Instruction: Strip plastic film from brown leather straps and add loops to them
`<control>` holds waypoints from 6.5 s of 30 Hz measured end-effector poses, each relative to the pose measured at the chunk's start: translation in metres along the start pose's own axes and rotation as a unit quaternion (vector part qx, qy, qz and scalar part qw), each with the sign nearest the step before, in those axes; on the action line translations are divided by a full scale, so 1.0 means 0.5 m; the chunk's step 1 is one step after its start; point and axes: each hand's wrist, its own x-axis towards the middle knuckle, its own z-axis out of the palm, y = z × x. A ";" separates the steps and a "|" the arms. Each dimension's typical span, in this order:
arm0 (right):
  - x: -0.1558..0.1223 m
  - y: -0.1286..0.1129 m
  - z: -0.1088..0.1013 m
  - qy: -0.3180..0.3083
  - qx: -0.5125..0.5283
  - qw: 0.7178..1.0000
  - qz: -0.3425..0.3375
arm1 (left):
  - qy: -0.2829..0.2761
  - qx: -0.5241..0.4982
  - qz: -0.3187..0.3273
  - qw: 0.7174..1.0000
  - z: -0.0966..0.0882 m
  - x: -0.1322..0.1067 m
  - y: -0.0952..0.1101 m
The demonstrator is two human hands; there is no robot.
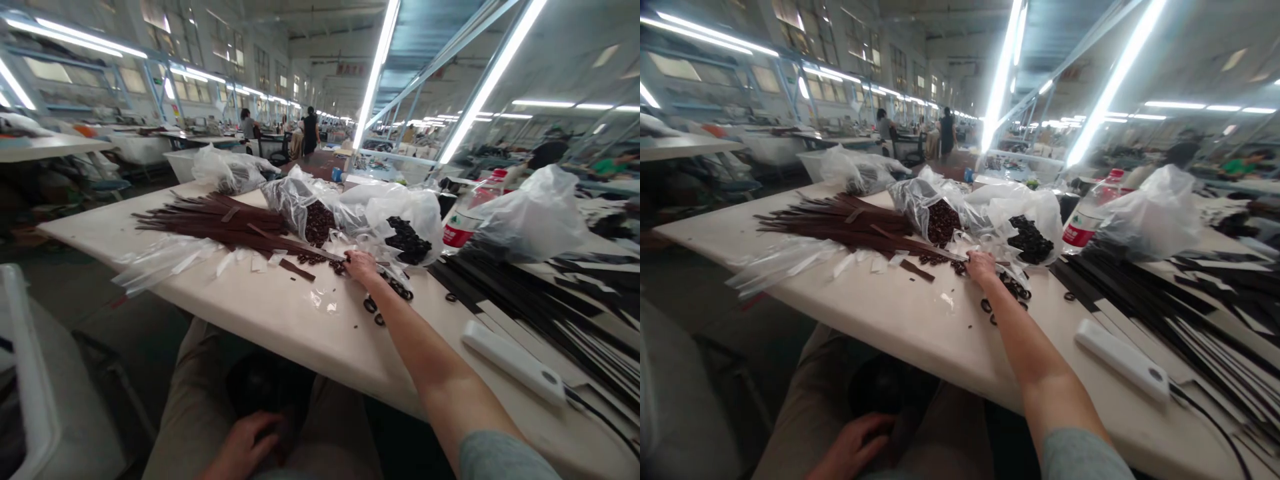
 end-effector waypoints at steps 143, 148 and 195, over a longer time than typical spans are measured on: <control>-0.654 -0.190 0.196 0.032 0.326 0.902 -0.281 | -0.058 0.165 0.158 0.972 -0.074 0.002 0.135; -0.654 -0.186 0.215 -0.017 0.361 0.901 -0.241 | -0.054 0.282 0.171 0.942 -0.063 0.020 0.129; -0.612 -0.144 0.048 0.011 0.483 0.852 -0.202 | 0.163 -0.521 -0.087 0.833 -0.212 0.124 0.313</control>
